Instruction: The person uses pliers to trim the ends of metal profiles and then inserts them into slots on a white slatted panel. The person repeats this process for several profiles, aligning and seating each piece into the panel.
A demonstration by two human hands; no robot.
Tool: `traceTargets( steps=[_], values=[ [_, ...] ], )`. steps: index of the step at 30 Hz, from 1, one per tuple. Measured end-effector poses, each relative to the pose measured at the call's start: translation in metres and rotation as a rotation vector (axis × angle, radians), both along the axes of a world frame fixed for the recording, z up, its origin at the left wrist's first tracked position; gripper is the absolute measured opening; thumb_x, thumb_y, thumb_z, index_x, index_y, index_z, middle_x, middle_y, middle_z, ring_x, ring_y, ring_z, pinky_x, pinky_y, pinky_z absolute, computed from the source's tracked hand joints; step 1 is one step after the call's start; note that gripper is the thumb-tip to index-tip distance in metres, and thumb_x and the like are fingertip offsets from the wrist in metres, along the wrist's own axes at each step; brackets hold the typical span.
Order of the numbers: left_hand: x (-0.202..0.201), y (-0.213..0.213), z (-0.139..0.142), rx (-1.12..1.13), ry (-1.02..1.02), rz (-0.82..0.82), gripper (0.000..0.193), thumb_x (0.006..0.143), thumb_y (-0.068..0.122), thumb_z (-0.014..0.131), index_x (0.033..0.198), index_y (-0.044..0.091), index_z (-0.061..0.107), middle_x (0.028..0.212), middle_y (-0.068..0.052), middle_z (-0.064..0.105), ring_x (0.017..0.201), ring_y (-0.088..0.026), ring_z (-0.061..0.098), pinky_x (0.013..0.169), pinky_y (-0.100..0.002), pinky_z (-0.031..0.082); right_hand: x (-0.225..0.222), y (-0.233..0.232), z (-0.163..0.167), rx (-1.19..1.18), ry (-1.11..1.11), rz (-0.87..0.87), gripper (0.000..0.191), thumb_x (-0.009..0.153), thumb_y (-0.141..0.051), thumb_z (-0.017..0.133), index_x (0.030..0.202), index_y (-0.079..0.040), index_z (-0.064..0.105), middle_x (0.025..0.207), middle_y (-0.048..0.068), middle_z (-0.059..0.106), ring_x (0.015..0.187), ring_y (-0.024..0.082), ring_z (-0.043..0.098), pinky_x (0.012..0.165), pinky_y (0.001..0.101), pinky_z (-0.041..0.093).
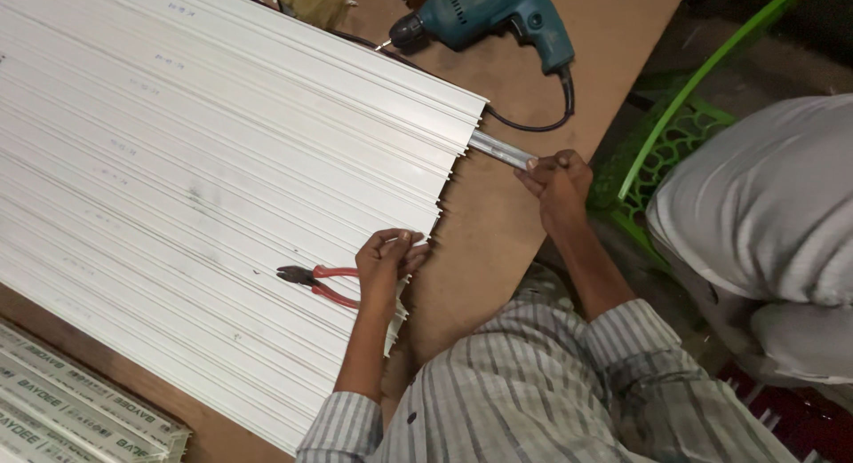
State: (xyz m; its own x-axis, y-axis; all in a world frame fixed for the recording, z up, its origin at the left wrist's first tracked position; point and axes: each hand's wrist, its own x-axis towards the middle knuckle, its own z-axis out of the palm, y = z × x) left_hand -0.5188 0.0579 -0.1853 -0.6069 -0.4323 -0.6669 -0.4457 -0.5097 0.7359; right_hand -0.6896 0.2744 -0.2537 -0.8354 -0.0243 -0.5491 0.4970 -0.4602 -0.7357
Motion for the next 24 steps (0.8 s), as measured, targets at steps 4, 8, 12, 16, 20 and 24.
traceTargets(
  steps=[4,8,12,16,20,24],
  values=[
    [0.0,-0.001,0.0,-0.009,0.004,-0.006,0.026,0.095,0.014,0.068,0.109,-0.007,0.063,0.103,-0.021,0.076,0.088,-0.026,0.077,0.078,-0.033,0.064,0.001,0.003,-0.008,0.038,-0.028,0.037,0.026,0.09,0.012,0.065,0.092,-0.006,0.047,0.094,0.014,0.061,0.095,0.032,0.072,0.09,0.0481,0.062],
    [0.001,-0.001,0.001,-0.017,-0.008,-0.004,0.026,0.095,0.015,0.068,0.11,-0.006,0.064,0.103,-0.02,0.076,0.087,-0.025,0.076,0.078,-0.033,0.064,0.004,0.0,-0.011,-0.101,-0.044,-0.015,0.03,0.086,0.014,0.063,0.085,-0.007,0.042,0.093,0.014,0.063,0.094,0.031,0.073,0.089,0.0494,0.062],
    [-0.001,0.0,0.0,-0.001,0.019,-0.01,0.026,0.094,0.014,0.068,0.109,-0.007,0.063,0.103,-0.021,0.077,0.088,-0.026,0.077,0.078,-0.033,0.064,0.005,-0.012,-0.008,-0.091,-0.001,-0.006,0.033,0.087,0.015,0.065,0.085,-0.007,0.041,0.093,0.013,0.061,0.093,0.029,0.071,0.091,0.0504,0.062],
    [-0.003,0.0,0.002,-0.013,-0.013,-0.006,0.027,0.095,0.015,0.069,0.109,-0.007,0.063,0.102,-0.02,0.076,0.087,-0.026,0.077,0.077,-0.034,0.065,-0.002,-0.03,0.0,-0.063,0.042,-0.012,0.035,0.083,0.015,0.067,0.083,-0.007,0.04,0.092,0.015,0.063,0.091,0.031,0.073,0.088,0.0511,0.062],
    [-0.004,0.001,0.005,-0.011,-0.02,-0.01,0.026,0.095,0.014,0.069,0.109,-0.007,0.063,0.102,-0.021,0.076,0.087,-0.026,0.077,0.078,-0.034,0.064,-0.008,-0.047,0.008,-0.014,0.041,0.05,0.025,0.084,0.012,0.064,0.087,-0.003,0.044,0.094,0.018,0.068,0.09,0.028,0.074,0.087,0.0484,0.064],
    [-0.004,0.001,0.006,0.012,-0.001,0.013,0.026,0.095,0.014,0.069,0.109,-0.007,0.063,0.103,-0.021,0.076,0.087,-0.026,0.077,0.078,-0.034,0.063,-0.017,-0.065,0.012,0.083,0.123,0.129,0.027,0.084,0.014,0.07,0.089,-0.001,0.048,0.091,0.017,0.072,0.081,0.024,0.07,0.076,0.0406,0.06]
  ],
)
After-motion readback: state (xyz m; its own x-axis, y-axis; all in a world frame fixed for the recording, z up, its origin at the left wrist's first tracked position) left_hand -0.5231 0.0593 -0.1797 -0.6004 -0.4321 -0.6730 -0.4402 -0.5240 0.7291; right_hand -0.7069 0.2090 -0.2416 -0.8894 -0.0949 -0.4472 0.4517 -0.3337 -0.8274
